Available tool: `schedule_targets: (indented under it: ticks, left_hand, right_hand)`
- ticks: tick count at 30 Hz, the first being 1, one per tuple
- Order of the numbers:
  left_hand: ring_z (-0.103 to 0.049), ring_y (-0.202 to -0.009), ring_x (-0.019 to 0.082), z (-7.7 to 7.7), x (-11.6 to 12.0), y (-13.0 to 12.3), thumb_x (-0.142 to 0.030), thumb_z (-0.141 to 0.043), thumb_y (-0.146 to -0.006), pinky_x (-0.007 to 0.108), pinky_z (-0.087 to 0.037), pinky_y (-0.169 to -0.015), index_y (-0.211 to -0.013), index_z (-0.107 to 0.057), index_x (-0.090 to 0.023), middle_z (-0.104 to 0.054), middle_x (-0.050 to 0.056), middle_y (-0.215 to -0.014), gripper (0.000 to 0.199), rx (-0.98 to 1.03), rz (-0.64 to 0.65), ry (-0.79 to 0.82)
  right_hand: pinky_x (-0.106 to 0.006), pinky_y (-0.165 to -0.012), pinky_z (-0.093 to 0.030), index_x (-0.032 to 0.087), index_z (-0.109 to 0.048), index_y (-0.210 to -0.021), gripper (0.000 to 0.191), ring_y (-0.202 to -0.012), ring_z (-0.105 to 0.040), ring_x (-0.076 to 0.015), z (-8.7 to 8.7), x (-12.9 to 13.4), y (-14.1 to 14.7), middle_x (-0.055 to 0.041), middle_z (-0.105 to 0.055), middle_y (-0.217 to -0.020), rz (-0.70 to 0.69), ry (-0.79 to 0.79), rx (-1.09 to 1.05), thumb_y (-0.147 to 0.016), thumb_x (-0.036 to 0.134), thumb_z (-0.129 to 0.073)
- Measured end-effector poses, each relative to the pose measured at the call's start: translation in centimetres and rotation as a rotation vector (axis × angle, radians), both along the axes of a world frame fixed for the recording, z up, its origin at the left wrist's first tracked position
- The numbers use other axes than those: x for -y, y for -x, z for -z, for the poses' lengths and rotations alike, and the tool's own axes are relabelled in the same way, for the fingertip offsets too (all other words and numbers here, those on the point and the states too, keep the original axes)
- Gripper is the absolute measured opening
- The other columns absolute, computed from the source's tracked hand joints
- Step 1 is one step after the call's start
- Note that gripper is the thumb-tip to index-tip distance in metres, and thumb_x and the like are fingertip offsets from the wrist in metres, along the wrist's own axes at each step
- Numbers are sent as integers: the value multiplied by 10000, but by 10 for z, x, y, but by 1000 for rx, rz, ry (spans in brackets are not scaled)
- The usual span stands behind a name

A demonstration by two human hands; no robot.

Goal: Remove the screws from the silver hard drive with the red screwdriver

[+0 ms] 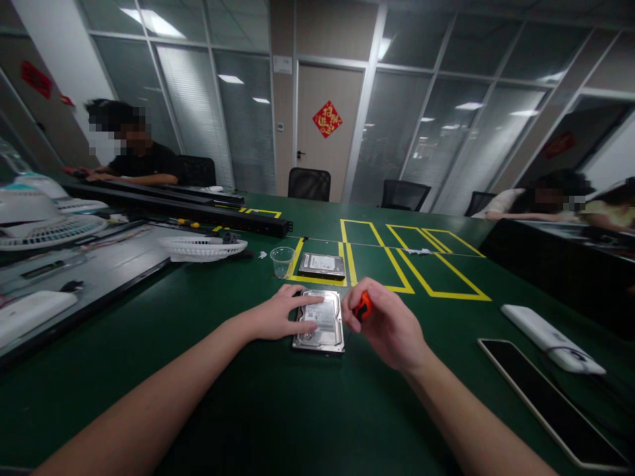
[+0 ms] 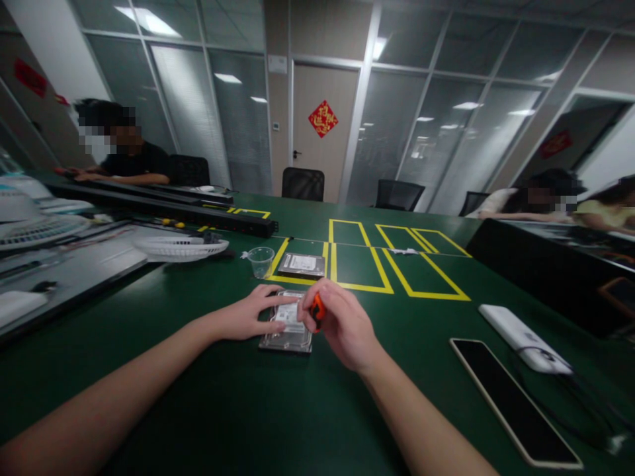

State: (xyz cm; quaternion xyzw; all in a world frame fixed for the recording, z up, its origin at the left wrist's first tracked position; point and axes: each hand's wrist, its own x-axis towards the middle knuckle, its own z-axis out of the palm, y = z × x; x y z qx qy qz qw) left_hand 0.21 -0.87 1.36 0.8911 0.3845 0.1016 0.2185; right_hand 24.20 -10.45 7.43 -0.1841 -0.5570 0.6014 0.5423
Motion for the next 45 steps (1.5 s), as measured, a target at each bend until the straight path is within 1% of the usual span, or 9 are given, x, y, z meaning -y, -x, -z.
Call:
schedule_targets:
  ticks: [5,9,16,23,28,33,35,41,45]
  left_hand:
    - [-295,-1455,366,5,-1,0,-705,-578,-900,558,-305,-1162,-1510,-406,-474,-325,58,-1571,674,13,12,-45]
    - [-296,-1453,365,3,0,0,-701,-576,-903,560,-308,-1158,-1509,-401,-483,-326,57,-1569,667,9,11,-39]
    - [-286,-1458,387,-3,2,0,-761,-557,-878,577,-307,-1155,-1521,-379,-480,-291,59,-1590,724,-7,-13,20]
    - [-280,-1460,386,1,0,-1,-738,-567,-886,578,-300,-1160,-1514,-400,-473,-310,55,-1584,701,14,0,-2]
    - [-280,-1459,385,1,0,0,-737,-564,-888,572,-292,-1165,-1513,-406,-468,-316,51,-1584,699,21,7,-13]
    - [-270,-1465,393,-3,2,-1,-740,-574,-877,579,-288,-1165,-1517,-390,-480,-281,43,-1607,715,-8,-17,21]
    - [-265,-1468,390,-3,2,-1,-731,-579,-879,576,-285,-1169,-1514,-394,-482,-289,40,-1605,707,-6,-11,13]
    - [-274,-1464,384,1,0,-1,-723,-574,-890,570,-284,-1169,-1512,-400,-477,-307,47,-1591,692,4,2,-6]
    - [-272,-1463,386,2,-1,0,-732,-566,-889,576,-288,-1163,-1512,-402,-475,-315,53,-1583,693,11,11,-14]
  right_hand:
    - [-284,-610,-386,194,-575,-892,126,-642,-553,-143,3,-1,-1,-29,-643,-784,9,-35,-12,-965,297,-578]
    - [-259,-557,-331,199,-583,-948,65,-565,-504,-110,2,1,0,-23,-652,-803,-5,-24,-21,-965,261,-573]
    - [-285,-574,-351,139,-674,-908,359,-556,-479,-121,-2,1,0,-64,-655,-748,23,-7,-12,-1024,349,-407]
    - [-293,-619,-398,188,-581,-889,139,-636,-552,-149,-1,2,1,-33,-640,-782,4,-15,-23,-975,290,-540]
    - [-272,-569,-337,206,-569,-938,86,-568,-496,-120,0,2,1,-26,-659,-809,-2,-8,-11,-969,287,-566]
    - [-295,-581,-341,149,-658,-926,340,-563,-484,-129,-2,1,0,-57,-645,-744,5,-12,-27,-1025,335,-391]
    - [-301,-590,-352,146,-663,-901,361,-571,-489,-134,-3,1,0,-58,-638,-733,5,-4,-31,-1026,330,-378]
    - [-296,-624,-392,191,-575,-887,144,-646,-545,-153,0,1,0,-33,-636,-779,2,-18,-13,-959,314,-557]
    - [-276,-579,-356,216,-537,-921,126,-581,-506,-129,1,1,1,-17,-653,-802,1,-23,-8,-938,317,-610]
